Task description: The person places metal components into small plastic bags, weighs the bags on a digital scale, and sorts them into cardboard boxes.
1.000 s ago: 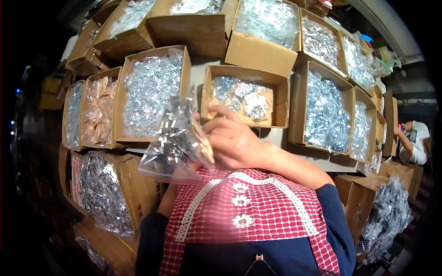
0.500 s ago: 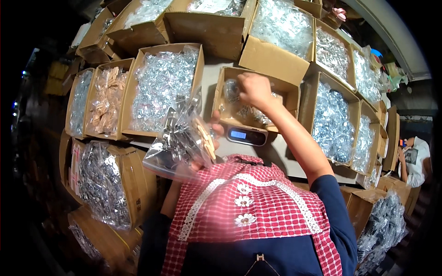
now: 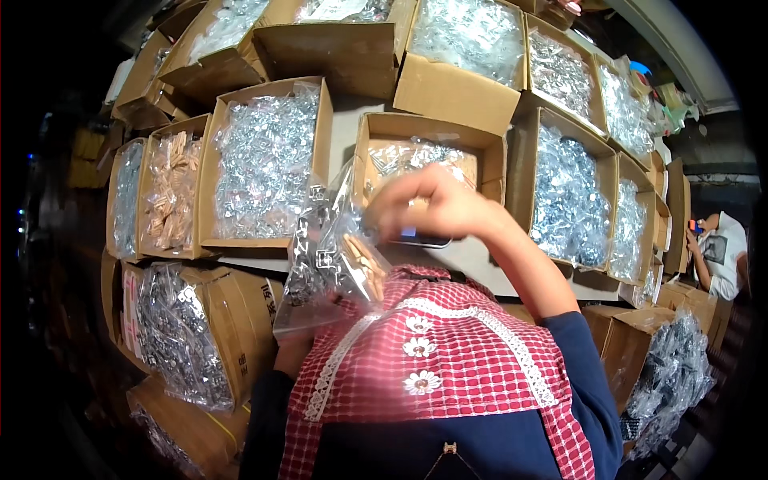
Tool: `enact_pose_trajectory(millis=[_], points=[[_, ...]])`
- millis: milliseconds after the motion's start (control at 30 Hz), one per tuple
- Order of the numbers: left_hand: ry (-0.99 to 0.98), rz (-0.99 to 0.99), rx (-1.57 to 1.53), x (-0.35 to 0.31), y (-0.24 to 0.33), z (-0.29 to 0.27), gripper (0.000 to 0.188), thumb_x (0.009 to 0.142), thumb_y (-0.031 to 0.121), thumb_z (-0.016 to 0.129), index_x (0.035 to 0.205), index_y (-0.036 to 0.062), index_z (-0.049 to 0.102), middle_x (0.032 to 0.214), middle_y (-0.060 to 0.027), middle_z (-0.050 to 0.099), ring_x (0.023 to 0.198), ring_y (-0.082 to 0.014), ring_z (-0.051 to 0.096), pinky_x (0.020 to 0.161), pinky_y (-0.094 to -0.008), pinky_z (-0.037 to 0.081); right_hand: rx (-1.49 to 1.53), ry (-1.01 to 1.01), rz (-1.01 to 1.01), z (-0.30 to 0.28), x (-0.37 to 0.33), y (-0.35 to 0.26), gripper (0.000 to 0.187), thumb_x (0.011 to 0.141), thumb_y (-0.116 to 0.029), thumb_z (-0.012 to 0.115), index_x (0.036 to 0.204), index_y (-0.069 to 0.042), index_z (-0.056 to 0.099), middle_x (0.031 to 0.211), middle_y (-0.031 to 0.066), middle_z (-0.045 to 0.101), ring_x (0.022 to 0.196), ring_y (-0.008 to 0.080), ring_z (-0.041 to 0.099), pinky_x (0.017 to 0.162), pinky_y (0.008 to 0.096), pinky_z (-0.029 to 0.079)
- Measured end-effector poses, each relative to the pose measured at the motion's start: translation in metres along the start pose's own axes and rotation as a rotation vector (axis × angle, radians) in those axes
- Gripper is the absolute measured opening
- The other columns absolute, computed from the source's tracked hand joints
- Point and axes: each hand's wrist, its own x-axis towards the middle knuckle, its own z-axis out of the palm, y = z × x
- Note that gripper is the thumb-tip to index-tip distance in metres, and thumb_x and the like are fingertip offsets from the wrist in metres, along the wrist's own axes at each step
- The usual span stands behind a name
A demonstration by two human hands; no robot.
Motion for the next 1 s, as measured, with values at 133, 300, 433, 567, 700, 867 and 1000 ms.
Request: enact_pose_trajectory(millis=[133,300,433,567,700,867,1000], points=[[-0.064,-0.126,-0.096,0.008,0.002,-0.010,0.048,0.095,0.042,0.054,0.137,0.0226,0.045,0.135,-0.0103,0.036,0.116,-0.0384,0.046,0.087,-0.0541,0.054,-0.712,0.454,0.311,-0.046,-0.001,0.053,0.025,0.086,-0.023,0.067,0.094,0.000,0.070,0.077,0.0147,0.069,0.074,0.0257,0.068,0.069,0.0360,0.052],[-0.086,-0.092,0.005,0.003,0.009,-0.028,0.039,0.097,0.037,0.053,0.133,0.0229,0.050,0.136,-0.0061,0.038,0.110,-0.0400,0.050,0.083,-0.0488,0.057,-1.052,0.255,0.501,-0.035,-0.014,0.112,0.026,0.079,-0.026,0.069,0.088,-0.002,0.071,0.080,0.0179,0.068,0.080,0.0315,0.068,0.074,0.0407,0.052],[0.052,0.099,0.115,-0.032,0.020,-0.043,0.046,0.090,0.027,0.066,0.133,0.0229,0.051,0.151,-0.0074,0.028,0.130,-0.0370,0.038,0.087,-0.0456,0.057,-0.240,0.412,0.428,-0.039,-0.014,0.067,0.010,0.078,-0.008,0.062,0.084,-0.001,0.067,0.079,0.0057,0.067,0.078,0.0124,0.061,0.075,0.0276,0.048],[0.104,0.116,0.103,-0.016,0.006,-0.041,0.065,0.080,0.016,0.077,0.137,0.0212,0.047,0.156,-0.0115,0.019,0.138,-0.0367,0.030,0.088,-0.0463,0.059,0.249,0.455,0.169,-0.047,-0.024,0.044,0.007,0.078,-0.008,0.062,0.081,-0.002,0.065,0.089,0.0050,0.069,0.087,0.0137,0.062,0.083,0.0287,0.047],[0.201,0.123,-0.013,-0.007,-0.001,-0.045,0.077,0.081,0.021,0.075,0.146,0.0200,0.034,0.156,-0.0150,0.017,0.125,-0.0405,0.048,0.082,-0.0459,0.062,0.400,0.428,0.126,-0.032,-0.026,0.014,0.013,0.080,-0.013,0.062,0.083,-0.001,0.066,0.094,0.0091,0.070,0.088,0.0148,0.065,0.084,0.0282,0.049],[0.250,0.087,-0.043,-0.006,0.003,-0.039,0.074,0.086,0.030,0.068,0.148,0.0193,0.029,0.155,-0.0145,0.018,0.120,-0.0413,0.053,0.082,-0.0464,0.062,0.310,0.355,0.173,-0.022,-0.031,0.006,0.020,0.080,-0.014,0.062,0.092,0.001,0.069,0.096,0.0101,0.071,0.088,0.0139,0.064,0.083,0.0282,0.049],[0.388,0.073,-0.066,-0.009,0.003,-0.029,0.072,0.091,0.037,0.062,0.150,0.0187,0.024,0.154,-0.0142,0.020,0.116,-0.0419,0.056,0.082,-0.0468,0.062,0.204,0.280,0.152,-0.020,-0.032,0.005,0.019,0.081,-0.012,0.064,0.094,0.000,0.070,0.095,0.0079,0.071,0.087,0.0130,0.064,0.084,0.0290,0.049]])
